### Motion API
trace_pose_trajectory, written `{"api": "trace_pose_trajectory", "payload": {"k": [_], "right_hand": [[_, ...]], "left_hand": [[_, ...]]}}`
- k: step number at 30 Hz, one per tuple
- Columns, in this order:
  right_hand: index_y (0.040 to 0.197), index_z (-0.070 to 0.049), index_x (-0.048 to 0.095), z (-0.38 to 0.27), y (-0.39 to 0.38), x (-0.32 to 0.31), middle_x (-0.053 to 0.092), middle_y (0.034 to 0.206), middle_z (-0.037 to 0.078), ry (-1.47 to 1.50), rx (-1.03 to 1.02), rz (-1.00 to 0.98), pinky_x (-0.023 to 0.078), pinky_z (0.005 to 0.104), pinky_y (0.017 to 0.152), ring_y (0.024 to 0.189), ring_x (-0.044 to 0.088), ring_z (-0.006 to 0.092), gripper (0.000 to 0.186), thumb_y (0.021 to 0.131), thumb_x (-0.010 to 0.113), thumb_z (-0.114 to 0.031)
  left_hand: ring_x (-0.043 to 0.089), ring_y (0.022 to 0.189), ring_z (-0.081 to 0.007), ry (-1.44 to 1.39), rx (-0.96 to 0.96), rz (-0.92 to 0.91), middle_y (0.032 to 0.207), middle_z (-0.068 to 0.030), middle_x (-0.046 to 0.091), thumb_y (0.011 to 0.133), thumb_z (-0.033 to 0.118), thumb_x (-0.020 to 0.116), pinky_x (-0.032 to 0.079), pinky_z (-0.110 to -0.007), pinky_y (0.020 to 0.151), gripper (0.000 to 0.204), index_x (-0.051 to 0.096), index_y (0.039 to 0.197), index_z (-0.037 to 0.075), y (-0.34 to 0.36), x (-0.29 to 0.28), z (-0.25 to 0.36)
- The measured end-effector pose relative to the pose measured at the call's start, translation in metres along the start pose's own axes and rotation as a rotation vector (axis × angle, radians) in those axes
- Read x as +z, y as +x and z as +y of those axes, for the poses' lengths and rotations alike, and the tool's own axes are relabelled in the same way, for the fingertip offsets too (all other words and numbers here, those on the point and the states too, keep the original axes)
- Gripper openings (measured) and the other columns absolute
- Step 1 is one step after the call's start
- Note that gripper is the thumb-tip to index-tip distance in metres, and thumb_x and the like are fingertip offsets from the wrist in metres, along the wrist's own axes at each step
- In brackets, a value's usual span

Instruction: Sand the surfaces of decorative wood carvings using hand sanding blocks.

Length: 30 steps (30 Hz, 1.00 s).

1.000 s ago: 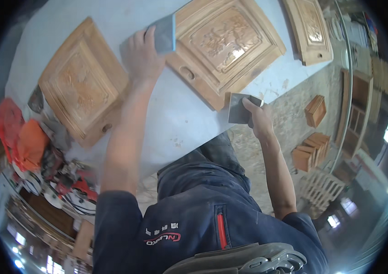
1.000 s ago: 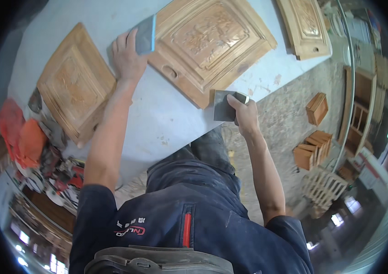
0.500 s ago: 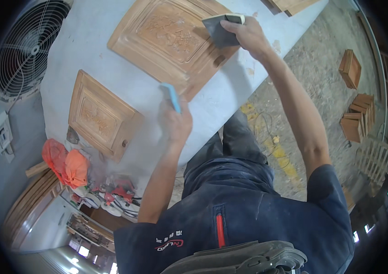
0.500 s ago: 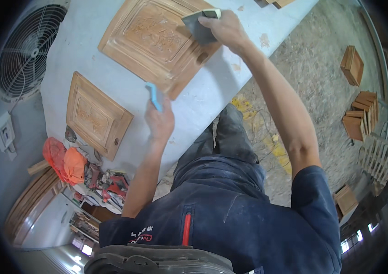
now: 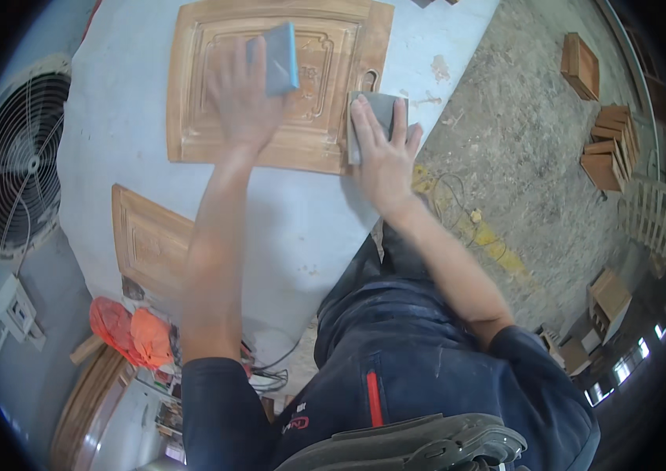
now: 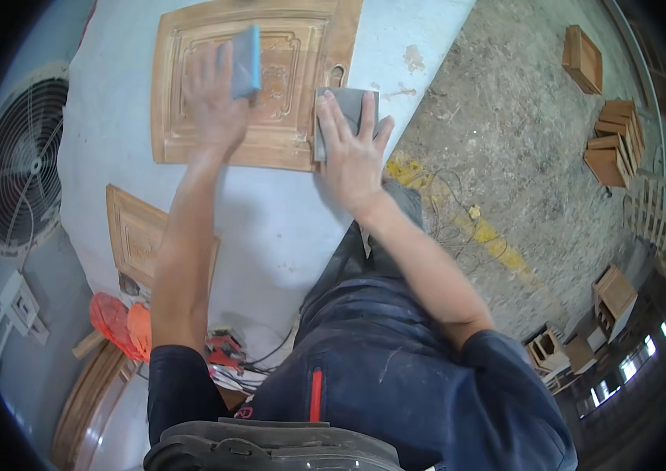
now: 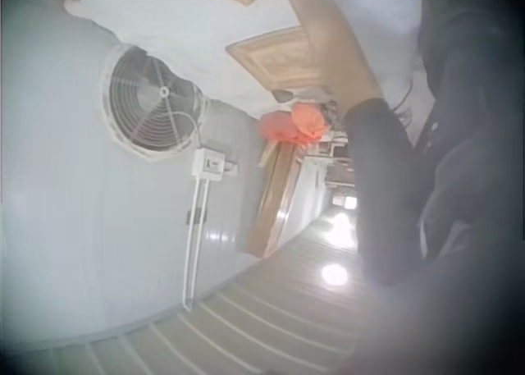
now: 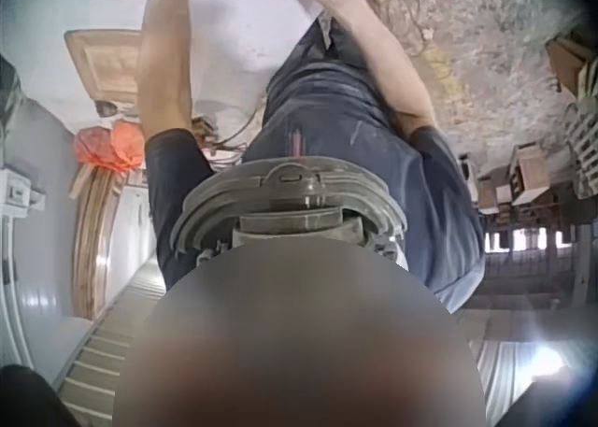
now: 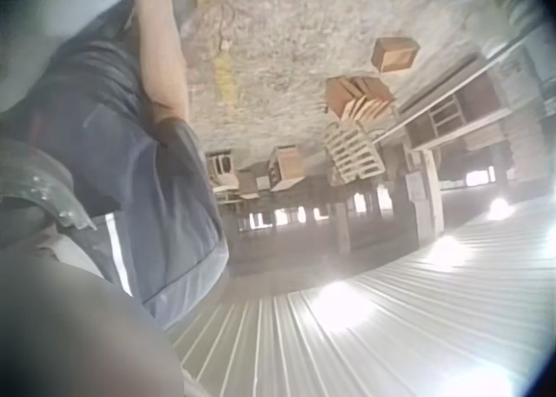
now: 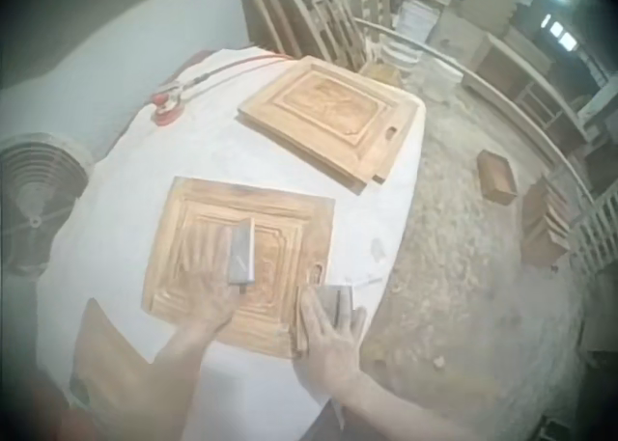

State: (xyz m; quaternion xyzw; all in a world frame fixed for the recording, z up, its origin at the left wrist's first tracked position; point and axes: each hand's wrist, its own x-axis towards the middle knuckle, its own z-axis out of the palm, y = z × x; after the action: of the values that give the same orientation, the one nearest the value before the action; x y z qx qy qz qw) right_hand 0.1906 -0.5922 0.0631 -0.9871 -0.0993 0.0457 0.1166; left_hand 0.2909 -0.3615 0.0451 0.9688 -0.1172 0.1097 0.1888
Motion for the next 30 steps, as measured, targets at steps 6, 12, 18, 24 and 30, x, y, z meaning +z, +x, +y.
{"api": "trace_pose_trajectory", "payload": {"k": [6, 12, 18, 24, 30], "right_hand": [[0.160, 0.001, 0.043, -0.016, 0.024, 0.028, 0.056, 0.160, 0.020, 0.115, 0.173, 0.277, 0.026, 0.0827, 0.114, 0.156, 0.038, 0.0526, 0.077, 0.091, 0.074, -0.016], [0.157, 0.006, 0.045, -0.023, 0.040, 0.033, 0.059, 0.154, 0.025, 0.061, 0.218, 0.273, 0.026, 0.0769, 0.114, 0.154, 0.045, 0.0454, 0.076, 0.088, 0.073, -0.013], [0.155, 0.011, 0.043, -0.018, 0.037, 0.013, 0.053, 0.160, 0.029, 0.216, 0.209, 0.118, 0.021, 0.0792, 0.119, 0.158, 0.040, 0.0447, 0.077, 0.086, 0.070, -0.008], [0.157, 0.011, 0.042, -0.017, 0.006, 0.024, 0.051, 0.163, 0.028, 0.146, 0.083, 0.172, 0.020, 0.0774, 0.121, 0.160, 0.038, 0.0430, 0.080, 0.084, 0.070, -0.004], [0.157, 0.010, 0.044, 0.011, 0.041, -0.010, 0.052, 0.163, 0.027, 0.210, -0.012, 0.332, 0.021, 0.0751, 0.121, 0.160, 0.039, 0.0421, 0.072, 0.094, 0.068, -0.014]], "left_hand": [[0.039, 0.152, -0.0454, 0.123, -0.020, -0.011, 0.168, -0.0213, 0.041, 0.072, 0.036, 0.093, 0.031, -0.070, 0.119, 0.108, 0.040, 0.164, 0.013, -0.010, 0.048, 0.003], [0.039, 0.152, -0.0478, 0.066, -0.020, 0.012, 0.169, -0.0214, 0.039, 0.072, 0.043, 0.093, 0.029, -0.073, 0.118, 0.113, 0.036, 0.165, 0.015, -0.007, 0.050, 0.003], [0.037, 0.154, -0.0470, 0.051, -0.037, 0.013, 0.170, -0.0205, 0.037, 0.069, 0.047, 0.094, 0.028, -0.072, 0.120, 0.117, 0.036, 0.165, 0.017, -0.007, 0.052, 0.002], [0.035, 0.155, -0.0450, -0.003, -0.088, 0.003, 0.170, -0.0188, 0.037, 0.068, 0.049, 0.094, 0.025, -0.071, 0.122, 0.118, 0.036, 0.166, 0.017, -0.006, 0.049, 0.004], [0.035, 0.158, -0.0412, -0.046, -0.119, 0.031, 0.173, -0.0155, 0.037, 0.074, 0.043, 0.091, 0.024, -0.067, 0.124, 0.110, 0.037, 0.168, 0.020, -0.007, 0.047, 0.005]]}}
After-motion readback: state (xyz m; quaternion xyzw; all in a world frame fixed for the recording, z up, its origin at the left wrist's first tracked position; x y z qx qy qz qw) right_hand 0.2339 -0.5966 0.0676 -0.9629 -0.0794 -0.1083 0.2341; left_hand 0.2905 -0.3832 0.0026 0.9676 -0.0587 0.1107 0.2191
